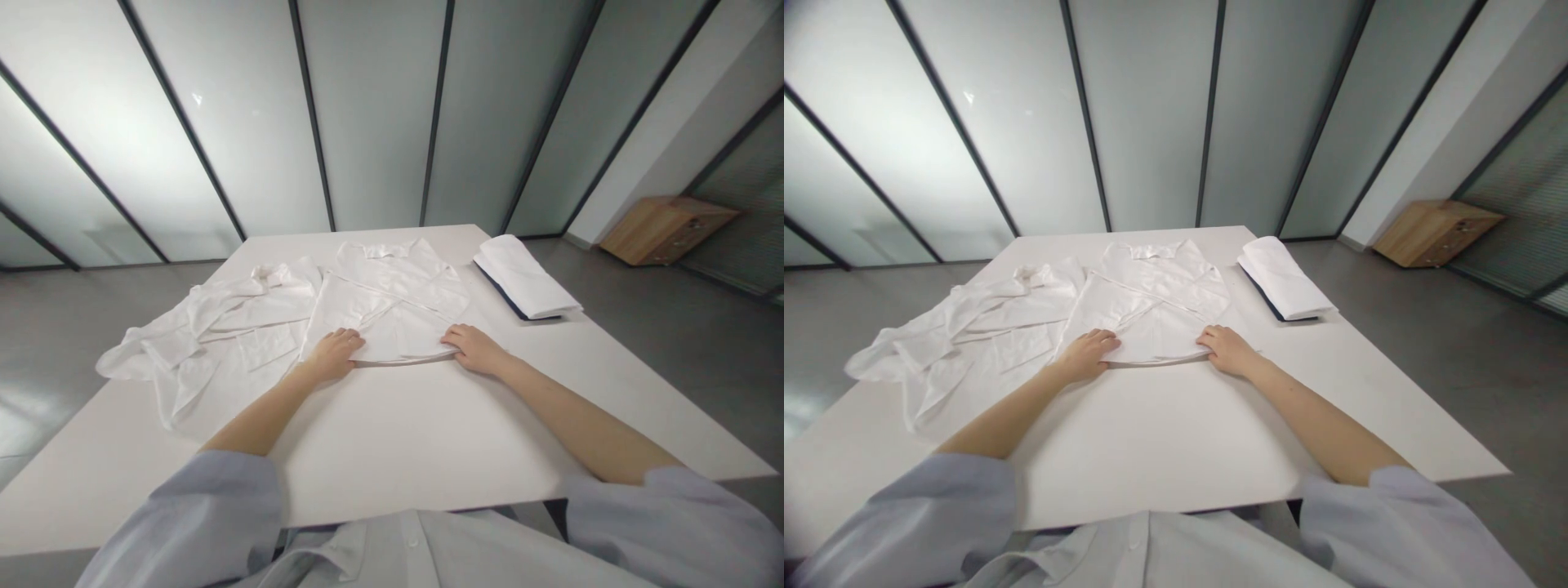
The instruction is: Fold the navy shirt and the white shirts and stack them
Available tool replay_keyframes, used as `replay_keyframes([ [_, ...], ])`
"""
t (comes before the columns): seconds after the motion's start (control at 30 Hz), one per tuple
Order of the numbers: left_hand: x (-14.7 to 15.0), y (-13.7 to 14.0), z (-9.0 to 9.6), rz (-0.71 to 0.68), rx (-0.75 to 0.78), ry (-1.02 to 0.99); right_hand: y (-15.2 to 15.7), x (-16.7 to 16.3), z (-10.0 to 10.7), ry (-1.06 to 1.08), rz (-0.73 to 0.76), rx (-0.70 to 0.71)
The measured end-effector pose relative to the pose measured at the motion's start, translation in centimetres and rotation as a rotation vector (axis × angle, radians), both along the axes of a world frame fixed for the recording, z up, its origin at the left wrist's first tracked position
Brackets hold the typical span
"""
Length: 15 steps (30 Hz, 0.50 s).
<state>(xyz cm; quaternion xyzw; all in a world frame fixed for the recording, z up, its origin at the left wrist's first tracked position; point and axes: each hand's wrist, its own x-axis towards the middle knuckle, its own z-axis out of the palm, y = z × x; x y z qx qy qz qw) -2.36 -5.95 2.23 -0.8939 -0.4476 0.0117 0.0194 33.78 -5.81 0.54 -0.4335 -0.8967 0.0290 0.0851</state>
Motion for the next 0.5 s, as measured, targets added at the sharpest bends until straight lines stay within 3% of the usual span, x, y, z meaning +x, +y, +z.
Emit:
replay_keyframes([
  [0.27,-4.5,0.3,0.8,0.255,-0.096,0.047,-0.3,4.7,-2.1,0.068,-0.170,0.058],
  [0.4,-5.4,0.8,1.6,0.243,-0.112,-0.034,-0.5,4.9,-0.8,0.179,-0.313,-0.016],
  [0.5,-6.1,0.8,3.0,0.172,-0.203,-0.114,-1.1,4.8,1.1,0.262,-0.333,-0.096],
])
